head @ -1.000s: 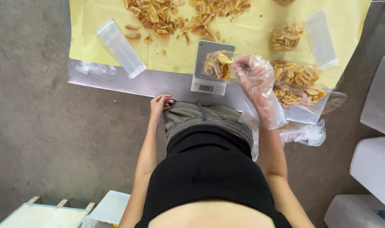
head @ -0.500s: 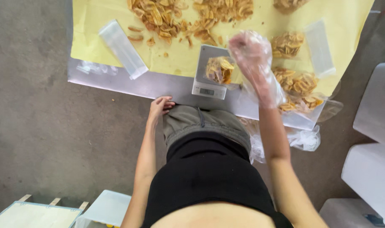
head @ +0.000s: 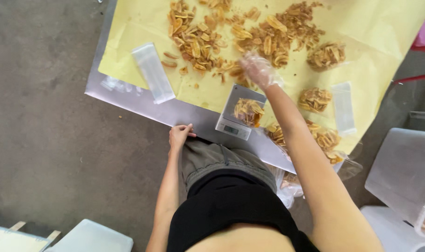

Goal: The person scoops dried fruit slices from a bulk pile on a table, places them into a small plastic bag on a digital scale, and adjusts the quantity to reach a target weight. The person then removes the filled bag from the scale and places it aside, repeating the process for multiple bags.

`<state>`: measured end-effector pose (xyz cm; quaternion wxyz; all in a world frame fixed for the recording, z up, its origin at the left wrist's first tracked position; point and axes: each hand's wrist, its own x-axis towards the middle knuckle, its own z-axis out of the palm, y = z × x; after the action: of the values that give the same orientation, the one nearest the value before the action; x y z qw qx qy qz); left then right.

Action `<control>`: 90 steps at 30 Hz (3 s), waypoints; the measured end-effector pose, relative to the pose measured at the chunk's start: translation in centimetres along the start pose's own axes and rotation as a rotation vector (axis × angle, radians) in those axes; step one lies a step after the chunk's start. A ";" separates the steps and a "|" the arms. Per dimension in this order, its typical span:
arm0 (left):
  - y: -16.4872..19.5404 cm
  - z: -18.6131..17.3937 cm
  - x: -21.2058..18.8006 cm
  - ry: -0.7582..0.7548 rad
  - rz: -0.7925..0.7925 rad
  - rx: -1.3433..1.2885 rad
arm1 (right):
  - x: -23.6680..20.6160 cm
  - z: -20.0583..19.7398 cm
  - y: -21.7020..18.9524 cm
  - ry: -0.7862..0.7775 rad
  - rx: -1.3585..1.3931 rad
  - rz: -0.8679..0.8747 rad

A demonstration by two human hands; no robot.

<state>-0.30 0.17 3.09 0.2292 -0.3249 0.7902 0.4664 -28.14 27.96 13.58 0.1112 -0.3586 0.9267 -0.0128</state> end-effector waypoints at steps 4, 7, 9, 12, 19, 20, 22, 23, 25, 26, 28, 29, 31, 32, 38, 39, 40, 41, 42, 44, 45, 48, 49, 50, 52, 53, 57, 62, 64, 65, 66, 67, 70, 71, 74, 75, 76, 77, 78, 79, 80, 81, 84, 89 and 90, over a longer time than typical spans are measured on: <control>0.3 -1.0 0.4 -0.146 0.049 -0.220 | -3.0 1.3 2.5 0.050 0.192 0.224; 0.0 -1.2 1.4 -0.195 0.031 -0.031 | -5.6 1.9 3.2 0.359 0.284 0.412; 0.1 -1.3 1.9 -0.252 0.048 -0.070 | -9.2 0.2 3.5 0.489 0.775 0.518; -0.1 -1.4 2.2 -0.296 0.046 -0.121 | -14.4 -3.2 1.3 0.631 1.228 0.658; -0.3 -1.7 2.8 -0.371 0.062 -0.102 | -24.2 -7.7 -7.1 0.664 1.492 0.732; -0.4 -1.7 2.9 -0.371 0.069 -0.074 | -24.5 -7.6 -8.0 0.625 1.507 0.775; -0.3 -1.8 2.9 -0.368 0.091 -0.019 | -24.3 -7.0 -9.0 0.602 1.559 0.728; -0.4 -1.7 2.8 -0.364 0.078 -0.038 | -24.1 -6.7 -9.4 0.589 1.585 0.698; -0.4 -1.6 2.5 -0.355 0.058 -0.077 | -23.6 -6.2 -9.9 0.653 1.595 0.691; -0.4 -1.5 2.3 -0.333 0.065 -0.079 | -23.5 -6.1 -10.1 0.682 1.598 0.684; -0.4 -1.2 1.9 -0.289 0.071 -0.086 | -23.4 -6.2 -10.5 0.723 1.580 0.646; -0.4 -1.1 1.7 -0.278 0.066 -0.090 | -23.5 -6.3 -10.7 0.740 1.574 0.627; -0.4 -1.0 1.5 -0.255 0.052 -0.100 | -23.8 -6.8 -11.1 0.751 1.552 0.644; -0.5 -1.0 1.4 -0.251 0.057 -0.101 | -24.1 -7.1 -11.3 0.757 1.542 0.653; -0.8 -1.1 1.7 -0.270 0.058 -0.113 | -24.5 -8.3 -12.8 0.875 1.423 0.707; -0.8 -1.1 1.7 -0.276 0.060 -0.131 | -24.5 -8.5 -13.1 0.902 1.419 0.687; -0.8 -1.1 1.7 -0.279 0.062 -0.147 | -24.6 -8.6 -13.5 0.930 1.416 0.665; -0.8 -1.1 1.8 -0.277 0.061 -0.134 | -24.6 -8.7 -13.7 0.958 1.414 0.643; -0.8 -1.1 1.8 -0.273 0.058 -0.120 | -24.6 -8.9 -14.0 0.984 1.391 0.645; -0.8 -1.1 1.8 -0.277 0.053 -0.107 | -24.6 -9.1 -14.2 1.034 1.345 0.651; -0.8 -1.2 1.8 -0.283 0.053 -0.108 | -24.6 -9.3 -14.2 1.051 1.340 0.626; -0.8 -1.2 2.0 -0.308 0.057 -0.136 | -24.7 -9.7 -13.8 1.077 1.278 0.593; -0.8 -1.2 2.0 -0.316 0.060 -0.151 | -24.7 -9.9 -13.6 1.070 1.227 0.606; -0.8 -1.2 2.1 -0.318 0.065 -0.151 | -24.8 -10.0 -13.5 1.061 1.177 0.619; -0.8 -1.2 2.1 -0.318 0.071 -0.152 | -24.9 -10.4 -13.3 1.050 1.079 0.619; -0.8 -1.2 2.1 -0.314 0.068 -0.151 | -25.0 -10.5 -13.3 1.044 1.030 0.616; -0.9 -1.1 2.1 -0.300 0.063 -0.134 | -25.3 -11.2 -13.4 1.013 0.869 0.656; -1.0 -1.3 2.5 -0.333 0.067 -0.128 | -25.1 -11.7 -13.8 0.949 0.804 0.698; -1.0 -1.3 2.6 -0.354 0.065 -0.148 | -24.8 -11.8 -13.9 0.939 0.817 0.720; -1.0 -1.3 2.7 -0.358 0.056 -0.149 | -24.7 -11.9 -13.9 0.934 0.823 0.731; -1.0 -1.3 2.8 -0.364 0.048 -0.149 | -24.6 -12.0 -14.0 0.936 0.824 0.736; -1.0 -1.4 2.8 -0.370 0.040 -0.149 | -24.6 -12.1 -14.0 0.938 0.826 0.741; -0.9 -1.4 2.8 -0.365 0.032 -0.139 | -24.6 -12.4 -14.0 0.914 0.832 0.759; -0.8 -1.4 2.8 -0.360 0.032 -0.138 | -24.6 -12.5 -14.0 0.904 0.832 0.767; -0.8 -1.5 2.6 -0.350 0.027 -0.137 | -24.8 -12.7 -14.1 0.904 0.746 0.800; -0.8 -1.5 2.6 -0.352 0.028 -0.140 | -24.8 -12.7 -14.0 0.898 0.730 0.804; -0.9 -1.4 2.6 -0.355 0.028 -0.143 | -24.9 -12.7 -14.0 0.891 0.715 0.808; -0.9 -1.4 2.6 -0.357 0.024 -0.154 | -24.9 -12.6 -13.9 0.883 0.700 0.812; -1.0 -1.4 2.7 -0.358 0.020 -0.165 | -24.9 -12.6 -13.8 0.891 0.692 0.771; -1.0 -1.4 2.7 -0.360 0.017 -0.176 | -24.9 -12.5 -13.6 0.900 0.683 0.732; -1.0 -1.4 2.8 -0.364 0.018 -0.174 | -24.9 -12.5 -13.4 0.909 0.675 0.693; -1.0 -1.3 2.8 -0.368 0.019 -0.172 | -24.8 -12.4 -13.1 0.809 0.622 0.701; -1.0 -1.3 2.9 -0.374 0.017 -0.179 | -24.5 -12.2 -12.7 0.643 0.537 0.657; -1.1 -1.4 2.6 -0.360 0.028 -0.166 | -24.4 -12.2 -13.2 0.729 0.593 0.597; -1.1 -1.4 2.6 -0.365 0.025 -0.175 | -24.4 -12.3 -13.3 0.729 0.630 0.638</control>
<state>-1.37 -2.24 1.36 0.3340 -0.2439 0.6958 0.5872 -4.45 33.69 31.76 -0.1155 0.0166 0.9189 -0.3767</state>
